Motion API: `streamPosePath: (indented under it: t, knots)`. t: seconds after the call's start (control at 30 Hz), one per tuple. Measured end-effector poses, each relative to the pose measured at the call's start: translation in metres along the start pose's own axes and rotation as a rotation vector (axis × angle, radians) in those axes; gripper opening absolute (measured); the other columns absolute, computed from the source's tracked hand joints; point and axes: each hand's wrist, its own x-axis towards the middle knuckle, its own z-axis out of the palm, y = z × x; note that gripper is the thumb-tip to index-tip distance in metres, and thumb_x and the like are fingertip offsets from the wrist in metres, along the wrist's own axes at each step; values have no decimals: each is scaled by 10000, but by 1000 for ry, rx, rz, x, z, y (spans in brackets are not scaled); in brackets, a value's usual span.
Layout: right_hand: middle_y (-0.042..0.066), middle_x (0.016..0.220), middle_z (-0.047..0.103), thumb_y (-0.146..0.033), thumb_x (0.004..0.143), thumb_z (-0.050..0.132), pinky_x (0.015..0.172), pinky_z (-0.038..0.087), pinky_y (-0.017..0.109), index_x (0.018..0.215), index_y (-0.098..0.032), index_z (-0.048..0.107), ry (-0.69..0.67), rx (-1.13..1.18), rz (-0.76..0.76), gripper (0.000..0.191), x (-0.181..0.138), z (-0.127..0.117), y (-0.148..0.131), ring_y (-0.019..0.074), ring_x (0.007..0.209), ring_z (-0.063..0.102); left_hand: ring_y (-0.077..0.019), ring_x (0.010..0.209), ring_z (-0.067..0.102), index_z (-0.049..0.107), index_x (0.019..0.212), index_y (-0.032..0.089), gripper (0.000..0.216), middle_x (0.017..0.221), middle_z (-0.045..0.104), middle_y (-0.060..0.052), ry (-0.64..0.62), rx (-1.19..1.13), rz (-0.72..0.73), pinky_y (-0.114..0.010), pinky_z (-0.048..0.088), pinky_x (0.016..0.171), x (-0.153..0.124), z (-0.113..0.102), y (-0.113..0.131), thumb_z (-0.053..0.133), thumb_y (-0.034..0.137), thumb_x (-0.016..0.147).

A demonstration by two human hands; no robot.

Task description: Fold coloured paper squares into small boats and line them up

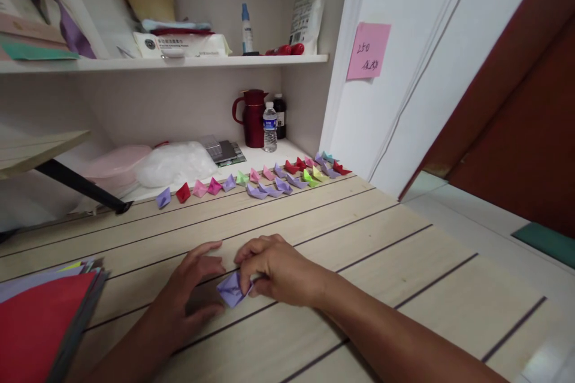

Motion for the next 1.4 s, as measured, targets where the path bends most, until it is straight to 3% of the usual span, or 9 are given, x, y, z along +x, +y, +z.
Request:
streamPosePath:
  t: [0.17,0.43,0.53,0.73,0.93,1.03,1.13,1.27,1.4]
  knots:
    - [-12,1119,679,-96,816,717,1022,319,346,818,-242,701,-21,-29,6,147,-1,-1,1,159,1065,610,-256,1172,561,607,1038,304,371,1471,404,-73,-70,81,-77,-492,485,963,2,1,17,645,53,767]
    - [-1,1127,681,-137,794,765,1011,322,355,865,-248,705,-33,-40,21,145,-1,0,1,174,1083,600,-322,1208,559,687,929,260,187,1419,509,-98,-132,195,-129,-536,481,962,9,-4,28,703,153,776]
    - [2,1018,701,-216,752,824,982,346,347,848,-238,705,-15,-35,41,155,1,0,0,178,1010,621,-326,1201,564,699,888,254,157,1326,585,-96,-108,157,-189,-547,471,962,10,-1,28,720,164,761]
    - [1,768,691,-255,843,737,780,442,264,751,-195,673,59,63,29,127,6,3,0,148,776,631,-269,1113,607,680,810,241,140,1170,689,-50,-2,54,-229,-514,453,973,8,6,23,706,124,739]
    - [9,748,670,-218,851,706,714,435,259,786,-183,668,93,13,130,82,5,4,0,155,729,597,-225,1091,632,697,813,250,225,1152,715,-35,22,26,-210,-471,471,957,7,5,16,505,160,888]
    - [5,750,664,-192,845,693,726,430,262,798,-183,659,92,-13,134,59,5,4,-2,152,728,589,-256,1085,638,700,806,251,52,1149,720,-46,24,29,-208,-492,472,945,7,5,16,651,242,823]
    - [-5,741,657,-173,832,689,727,425,264,785,-186,648,98,-25,149,63,6,4,-5,147,716,582,-280,1067,640,681,788,238,183,1134,723,-57,36,48,-215,-503,467,935,8,8,18,811,233,659]
    - [-22,722,640,-100,784,689,719,412,261,770,-191,631,122,-37,163,109,7,7,-7,135,681,563,-253,1037,647,649,761,225,168,1102,725,-49,63,84,-231,-491,459,926,9,9,22,716,81,707]
    - [-18,797,675,-151,778,748,780,409,285,777,-200,601,134,-36,159,155,7,11,-3,146,743,595,-240,1012,652,638,740,229,178,1064,727,-27,55,108,-218,-456,469,902,10,7,25,716,72,709]
